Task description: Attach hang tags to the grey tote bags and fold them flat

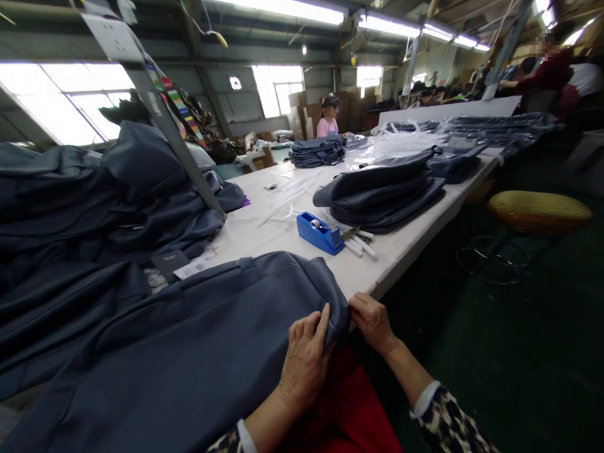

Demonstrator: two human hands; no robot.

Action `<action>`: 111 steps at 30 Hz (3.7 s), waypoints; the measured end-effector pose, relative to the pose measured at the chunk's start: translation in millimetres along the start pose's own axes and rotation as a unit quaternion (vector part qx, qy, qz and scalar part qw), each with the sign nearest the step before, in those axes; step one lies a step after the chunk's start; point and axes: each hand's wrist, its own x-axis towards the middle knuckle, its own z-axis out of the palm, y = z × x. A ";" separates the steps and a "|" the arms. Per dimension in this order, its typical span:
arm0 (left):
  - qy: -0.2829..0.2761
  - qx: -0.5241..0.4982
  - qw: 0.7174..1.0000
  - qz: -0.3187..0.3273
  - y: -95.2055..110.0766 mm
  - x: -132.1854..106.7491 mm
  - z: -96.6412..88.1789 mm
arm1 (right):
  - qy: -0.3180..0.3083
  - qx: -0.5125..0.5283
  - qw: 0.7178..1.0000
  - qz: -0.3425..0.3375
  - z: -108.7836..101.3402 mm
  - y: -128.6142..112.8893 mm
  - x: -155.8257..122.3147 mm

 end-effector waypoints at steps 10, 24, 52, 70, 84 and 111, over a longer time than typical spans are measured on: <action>-0.062 0.019 0.997 0.036 1.0 3.7 -1.9 | -0.118 0.136 0.977 0.113 -24.9 10.5 2.6; -0.049 0.041 0.997 0.037 0.9 2.5 0.2 | -0.266 0.183 0.938 0.123 -31.5 4.5 57.7; -0.091 -0.007 0.994 0.067 2.3 6.5 -6.0 | -0.078 0.116 0.955 0.260 -28.4 -5.3 34.9; -0.087 0.032 0.994 -0.062 -61.1 36.5 -21.1 | -0.086 0.095 0.986 0.109 47.4 -21.4 176.2; -0.095 -0.071 0.986 -0.115 -72.5 76.7 -86.5 | 0.002 0.136 0.990 0.032 7.1 -20.1 98.3; -0.120 0.063 0.985 0.108 -70.6 -121.1 -138.8 | -0.344 0.312 0.880 0.102 51.1 -55.7 95.6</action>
